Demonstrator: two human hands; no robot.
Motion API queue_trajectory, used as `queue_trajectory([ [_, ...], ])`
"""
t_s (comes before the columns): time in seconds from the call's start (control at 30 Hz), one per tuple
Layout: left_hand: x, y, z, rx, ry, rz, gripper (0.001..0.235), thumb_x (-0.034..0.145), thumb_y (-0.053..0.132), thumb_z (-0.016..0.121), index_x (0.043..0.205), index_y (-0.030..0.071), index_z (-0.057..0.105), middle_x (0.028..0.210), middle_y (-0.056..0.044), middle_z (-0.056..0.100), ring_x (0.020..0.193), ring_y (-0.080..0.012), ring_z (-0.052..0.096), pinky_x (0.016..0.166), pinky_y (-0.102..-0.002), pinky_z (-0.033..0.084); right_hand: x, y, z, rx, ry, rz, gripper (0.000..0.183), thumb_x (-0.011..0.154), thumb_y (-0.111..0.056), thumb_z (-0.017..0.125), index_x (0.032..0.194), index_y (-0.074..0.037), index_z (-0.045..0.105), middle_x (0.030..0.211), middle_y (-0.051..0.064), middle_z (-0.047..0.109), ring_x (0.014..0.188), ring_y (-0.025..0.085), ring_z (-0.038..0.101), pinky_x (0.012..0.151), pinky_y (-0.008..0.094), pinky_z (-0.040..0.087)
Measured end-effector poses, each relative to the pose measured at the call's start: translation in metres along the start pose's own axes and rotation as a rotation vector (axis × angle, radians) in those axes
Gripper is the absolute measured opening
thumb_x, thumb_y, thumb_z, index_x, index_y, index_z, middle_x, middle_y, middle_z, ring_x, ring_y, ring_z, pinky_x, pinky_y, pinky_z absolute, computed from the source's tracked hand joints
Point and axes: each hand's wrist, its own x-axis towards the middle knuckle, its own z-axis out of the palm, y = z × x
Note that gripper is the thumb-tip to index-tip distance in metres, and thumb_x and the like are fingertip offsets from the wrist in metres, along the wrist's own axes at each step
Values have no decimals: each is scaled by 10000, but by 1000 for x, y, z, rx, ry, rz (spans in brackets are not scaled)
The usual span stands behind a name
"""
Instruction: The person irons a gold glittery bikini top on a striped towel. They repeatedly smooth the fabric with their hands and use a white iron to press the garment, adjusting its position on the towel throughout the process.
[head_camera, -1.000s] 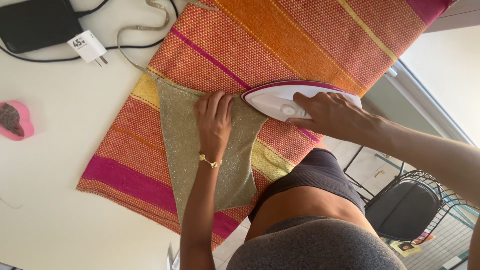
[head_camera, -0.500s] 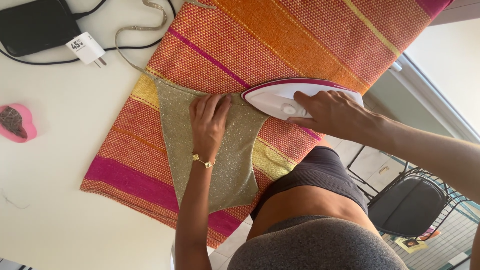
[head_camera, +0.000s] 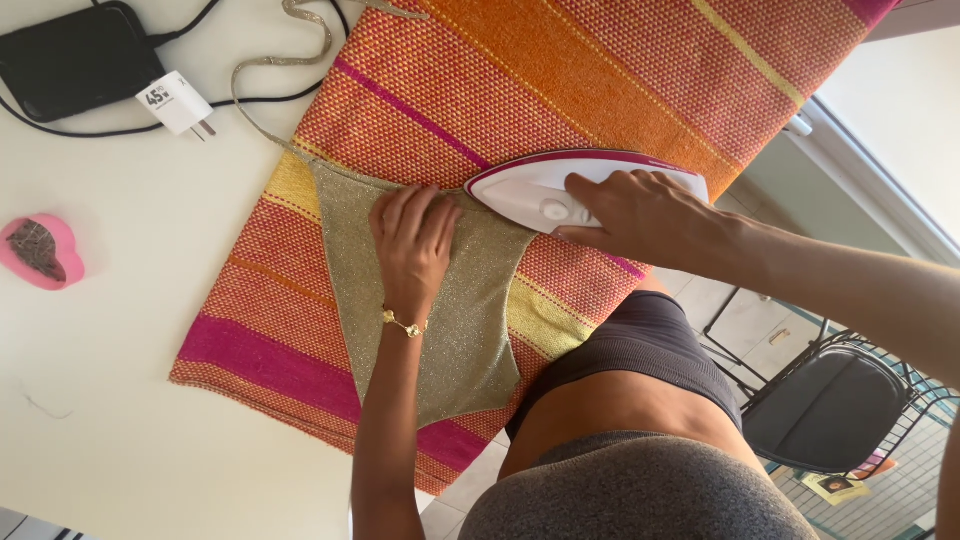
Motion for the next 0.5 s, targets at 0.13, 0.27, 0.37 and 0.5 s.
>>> queue_trajectory([
  [0.13,22,-13,-8,-78,-17,-61,119,1054,323,805,1138,244,776,1094,41,758,1205,-142,636,1152,-438,427,3,-7,-6,-24,-57,-22,565,1044,-675,533,1295,-174,599,800,256,747,861,488,805,839,578,658],
  [0.27,53,-18,-20,-26,-231,-28,135,1086,393,752,1099,260,736,959,66,736,1057,-117,638,1053,-400,413,7,-4,-6,-23,-83,-23,567,1048,-677,528,1297,-173,598,798,254,749,868,482,808,847,578,661],
  [0.37,56,-29,-12,-10,-391,-13,251,1096,485,707,1027,244,708,886,56,725,927,-123,659,956,-384,426,11,2,-4,-39,-93,-48,543,1035,-660,551,1309,-192,588,790,227,754,871,470,812,841,577,663],
  [0.5,84,-32,-44,-278,-735,-149,252,1057,331,777,963,97,771,902,-65,714,909,-244,713,841,-406,563,9,0,-5,-39,-94,-40,602,1041,-687,516,1305,-153,599,795,250,743,892,496,803,867,601,652],
])
